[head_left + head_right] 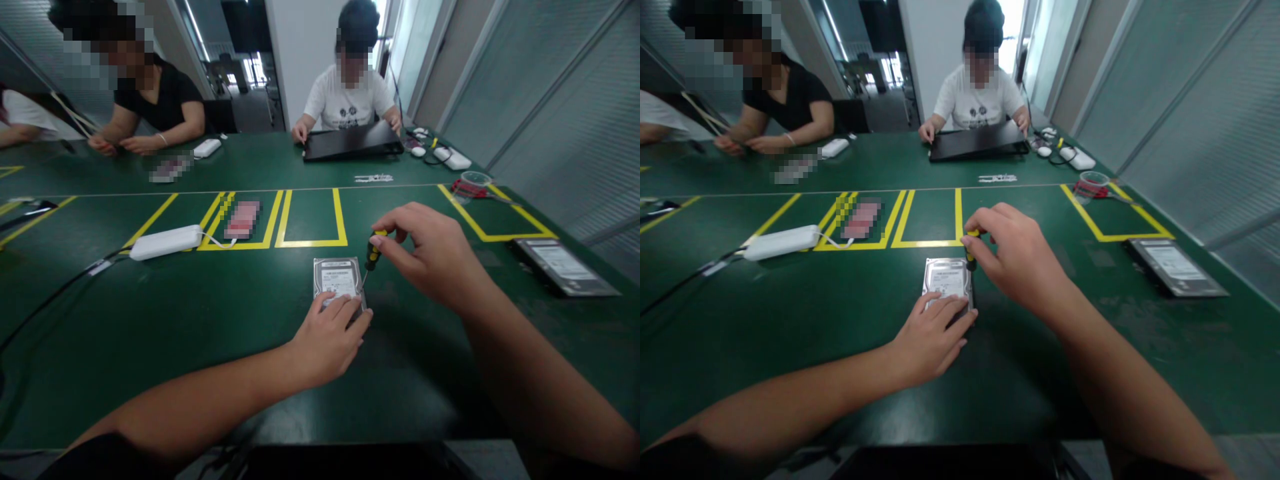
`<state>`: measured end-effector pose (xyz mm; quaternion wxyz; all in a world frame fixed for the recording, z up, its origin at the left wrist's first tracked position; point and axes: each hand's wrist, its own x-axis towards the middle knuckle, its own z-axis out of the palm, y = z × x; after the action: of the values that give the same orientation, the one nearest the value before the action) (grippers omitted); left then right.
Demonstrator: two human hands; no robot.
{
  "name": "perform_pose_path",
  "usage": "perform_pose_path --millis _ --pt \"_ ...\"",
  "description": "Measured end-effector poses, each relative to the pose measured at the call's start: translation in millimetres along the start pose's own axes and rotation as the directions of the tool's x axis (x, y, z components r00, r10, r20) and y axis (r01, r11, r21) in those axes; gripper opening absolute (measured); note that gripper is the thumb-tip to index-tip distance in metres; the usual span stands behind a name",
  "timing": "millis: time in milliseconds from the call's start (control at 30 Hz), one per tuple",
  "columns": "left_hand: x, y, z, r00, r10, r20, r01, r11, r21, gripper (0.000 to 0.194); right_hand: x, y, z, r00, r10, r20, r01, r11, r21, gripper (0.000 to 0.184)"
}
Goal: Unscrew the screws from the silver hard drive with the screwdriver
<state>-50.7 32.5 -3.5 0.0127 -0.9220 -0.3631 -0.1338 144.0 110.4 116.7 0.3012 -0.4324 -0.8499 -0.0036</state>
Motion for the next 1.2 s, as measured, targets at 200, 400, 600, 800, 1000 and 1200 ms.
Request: perform_pose_path --millis 200,400,600,800,1000,1200 --pt "-0.5 -0.1 0.1 1.000 -0.002 -0.010 0.002 1.000 -0.012 0.049 -1.0 -1.7 0.0 0.999 0.007 -0.035 -0.006 1.000 0.017 0.014" --pt "-0.4 0.4 -0.7 1.000 -0.002 -0.007 0.002 1.000 0.007 0.050 -0.7 -2.1 -1.2 1.000 -0.005 -0.023 0.005 1.000 -0.001 0.014" --pt "-0.3 -0.3 3.0 0.999 0.016 -0.040 -0.014 0.998 0.057 0.043 1.3 -0.2 -1.3 1.000 -0.007 0.009 0.007 1.000 0.018 0.014" --pt "-0.5 -3.9 8.1 0.995 0.045 -0.090 -0.035 0.994 0.103 0.040 0.1 -0.3 -1.9 1.000 -0.001 -0.004 0.001 1.000 0.017 0.015" --pt "0.9 -8.8 9.9 0.988 0.059 -0.142 -0.045 0.994 0.103 0.034 -0.4 -1.0 -2.3 1.000 0.008 0.009 -0.008 1.000 0.020 0.018" --pt "2.9 -15.8 12.0 0.973 0.085 -0.216 -0.063 0.992 0.108 0.029 -0.2 0.0 -1.4 1.000 -0.016 0.011 0.015 0.999 0.044 0.017"
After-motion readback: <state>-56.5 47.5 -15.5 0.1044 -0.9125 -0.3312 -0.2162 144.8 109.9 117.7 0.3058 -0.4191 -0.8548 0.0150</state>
